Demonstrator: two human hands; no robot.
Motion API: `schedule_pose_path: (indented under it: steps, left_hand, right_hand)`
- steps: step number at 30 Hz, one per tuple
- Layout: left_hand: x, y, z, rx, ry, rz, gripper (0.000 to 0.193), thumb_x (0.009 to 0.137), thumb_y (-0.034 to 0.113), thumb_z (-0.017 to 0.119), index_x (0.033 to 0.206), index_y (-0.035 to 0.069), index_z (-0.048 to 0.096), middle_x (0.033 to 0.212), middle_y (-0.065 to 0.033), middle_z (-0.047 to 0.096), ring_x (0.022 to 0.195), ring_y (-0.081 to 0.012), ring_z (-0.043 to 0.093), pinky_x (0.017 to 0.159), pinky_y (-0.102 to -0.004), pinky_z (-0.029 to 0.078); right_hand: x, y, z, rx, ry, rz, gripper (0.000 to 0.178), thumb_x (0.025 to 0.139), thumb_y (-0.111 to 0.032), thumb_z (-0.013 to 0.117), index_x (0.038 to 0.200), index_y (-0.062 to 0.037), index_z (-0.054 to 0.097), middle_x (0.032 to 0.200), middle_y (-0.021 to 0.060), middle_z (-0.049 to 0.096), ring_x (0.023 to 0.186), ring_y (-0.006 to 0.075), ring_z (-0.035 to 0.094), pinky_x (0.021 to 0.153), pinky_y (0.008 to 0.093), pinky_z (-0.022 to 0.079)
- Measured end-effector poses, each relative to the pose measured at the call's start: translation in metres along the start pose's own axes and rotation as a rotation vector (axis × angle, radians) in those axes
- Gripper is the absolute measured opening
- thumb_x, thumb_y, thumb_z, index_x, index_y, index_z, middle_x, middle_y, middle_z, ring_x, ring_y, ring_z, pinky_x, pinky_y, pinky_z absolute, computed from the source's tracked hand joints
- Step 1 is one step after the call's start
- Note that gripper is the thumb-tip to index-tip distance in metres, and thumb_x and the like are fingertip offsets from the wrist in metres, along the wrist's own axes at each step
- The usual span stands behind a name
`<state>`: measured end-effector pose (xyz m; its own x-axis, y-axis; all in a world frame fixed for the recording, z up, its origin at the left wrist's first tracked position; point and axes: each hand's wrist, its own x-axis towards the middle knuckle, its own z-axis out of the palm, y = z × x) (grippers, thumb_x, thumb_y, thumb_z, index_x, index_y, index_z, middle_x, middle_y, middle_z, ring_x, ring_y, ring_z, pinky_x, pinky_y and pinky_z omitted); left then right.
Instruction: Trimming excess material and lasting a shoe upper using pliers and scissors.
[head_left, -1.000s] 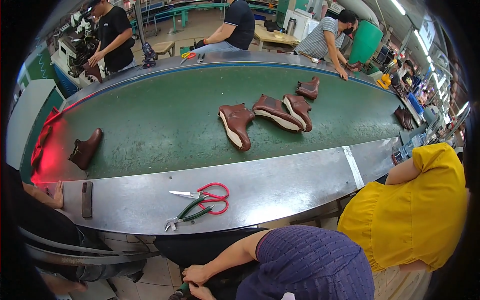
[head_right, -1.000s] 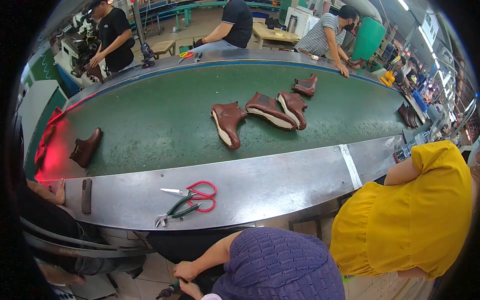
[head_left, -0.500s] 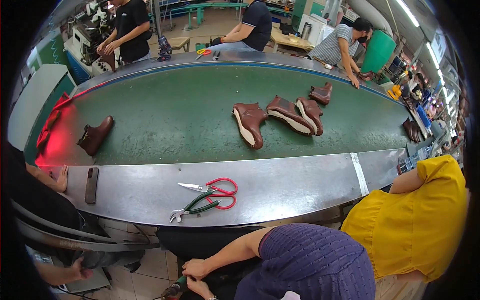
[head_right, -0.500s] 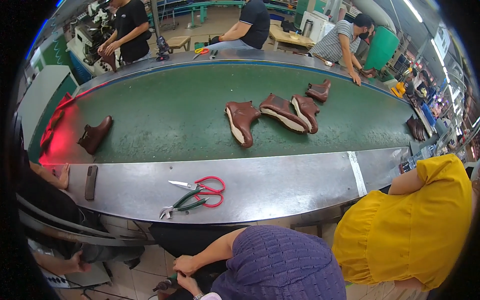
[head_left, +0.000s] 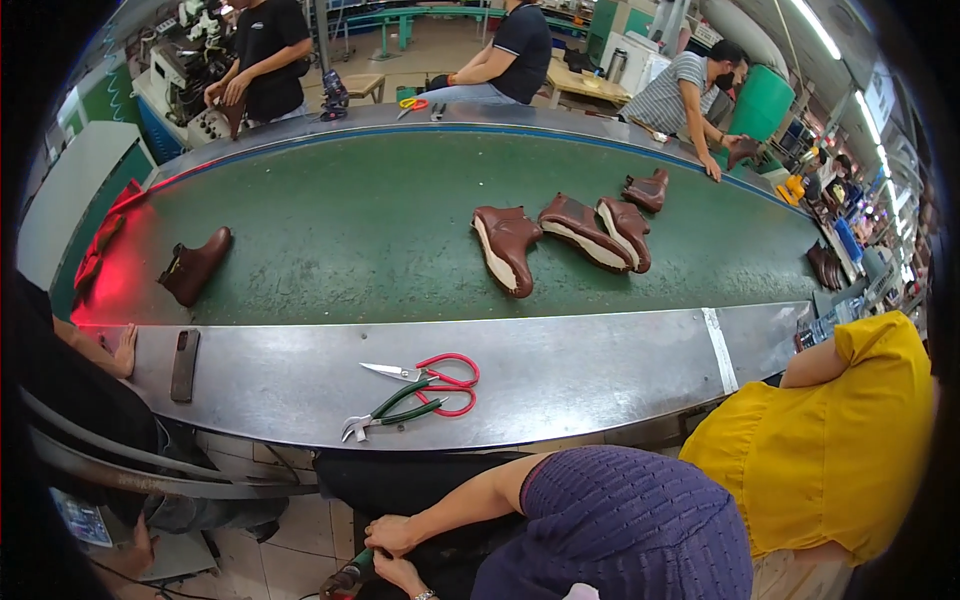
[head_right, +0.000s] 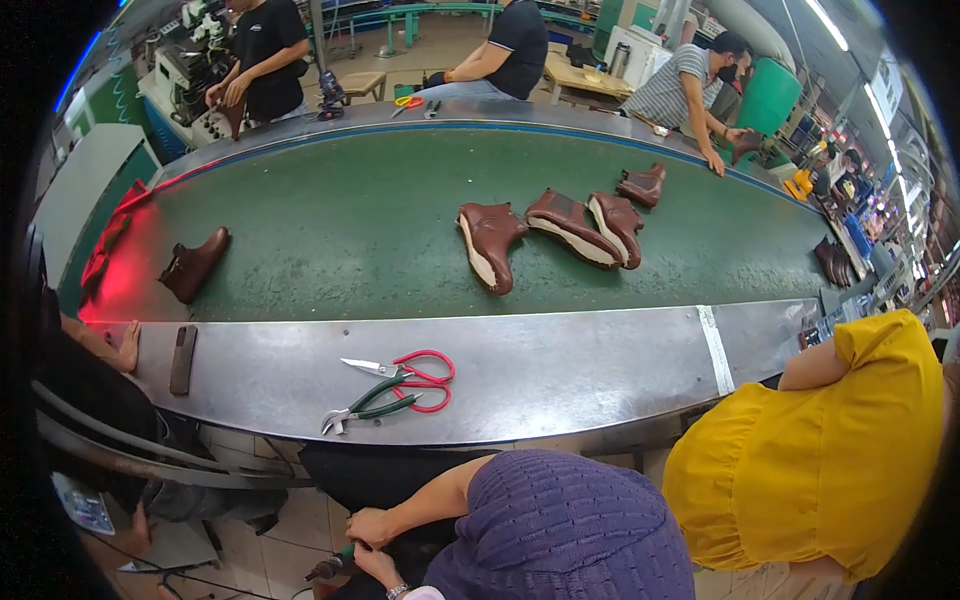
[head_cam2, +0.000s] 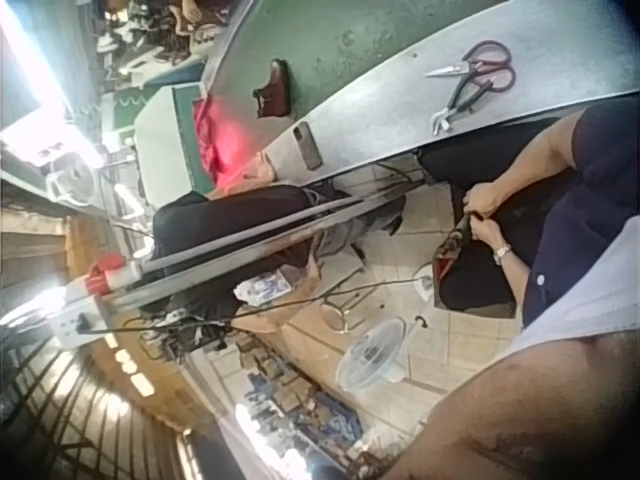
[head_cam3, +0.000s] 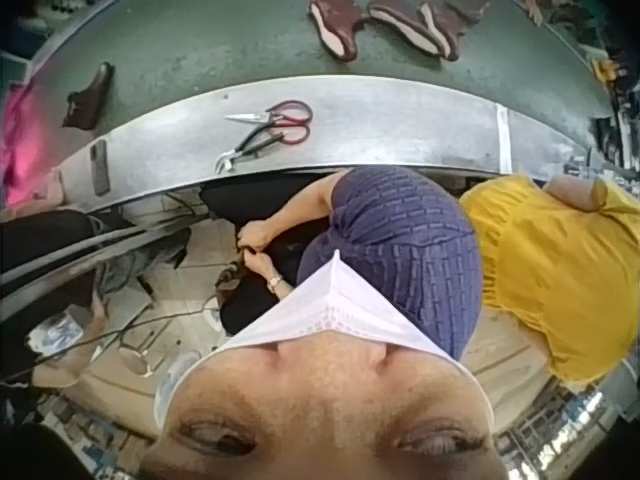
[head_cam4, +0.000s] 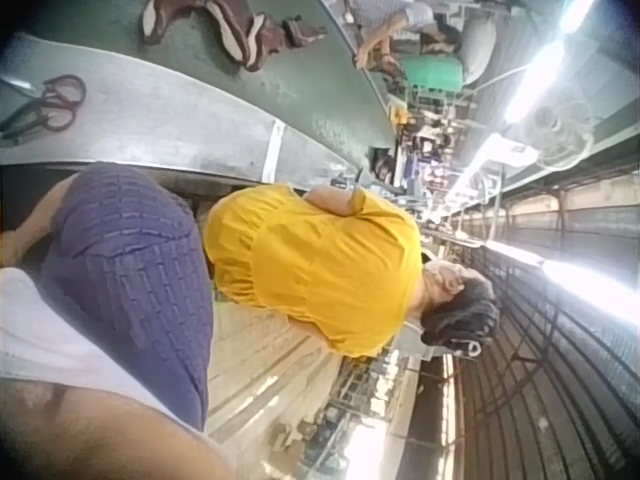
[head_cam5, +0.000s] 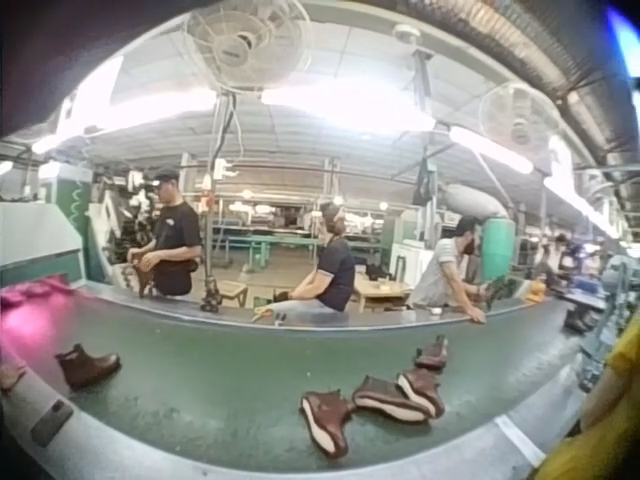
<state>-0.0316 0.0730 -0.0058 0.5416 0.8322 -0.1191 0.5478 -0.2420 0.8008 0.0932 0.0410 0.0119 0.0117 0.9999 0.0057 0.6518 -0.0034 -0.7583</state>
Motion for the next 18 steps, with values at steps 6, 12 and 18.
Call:
schedule_pose_path:
  steps: [6, 12, 18]
  left_hand:
    - [0.006, 0.001, 0.006, 0.006, -0.052, 0.052, 0.028, 0.083, 0.007, 0.054, 0.104, -0.011, 0.061, 0.095, -0.0246, 0.067, 0.084, -0.0333, 0.065, 0.077, -0.0377, 0.048]
    - [0.007, -0.001, 0.009, 0.009, -0.056, 0.069, 0.028, 0.083, 0.007, 0.054, 0.103, -0.011, 0.061, 0.095, -0.0245, 0.067, 0.084, -0.0332, 0.065, 0.077, -0.0375, 0.048]
    - [0.012, -0.005, 0.009, 0.009, -0.049, 0.083, 0.027, 0.083, 0.006, 0.054, 0.103, -0.011, 0.061, 0.095, -0.0244, 0.067, 0.084, -0.0331, 0.065, 0.077, -0.0374, 0.048]
  right_hand:
    - [0.004, -0.003, 0.003, 0.006, -0.012, -0.001, 0.027, 0.062, -0.019, 0.072, 0.084, -0.0041, 0.065, 0.085, 0.0179, 0.064, 0.087, 0.0371, 0.062, 0.075, 0.0463, 0.049]
    - [0.006, 0.004, 0.008, 0.011, 0.007, 0.001, 0.028, 0.06, -0.018, 0.074, 0.083, -0.0041, 0.065, 0.085, 0.0172, 0.063, 0.086, 0.0375, 0.062, 0.074, 0.0466, 0.049]
    - [0.008, -0.001, 0.002, -0.032, -0.061, -0.048, 0.027, 0.066, -0.019, 0.067, 0.084, 0.0004, 0.063, 0.087, 0.0209, 0.06, 0.081, 0.0374, 0.062, 0.069, 0.0456, 0.05]
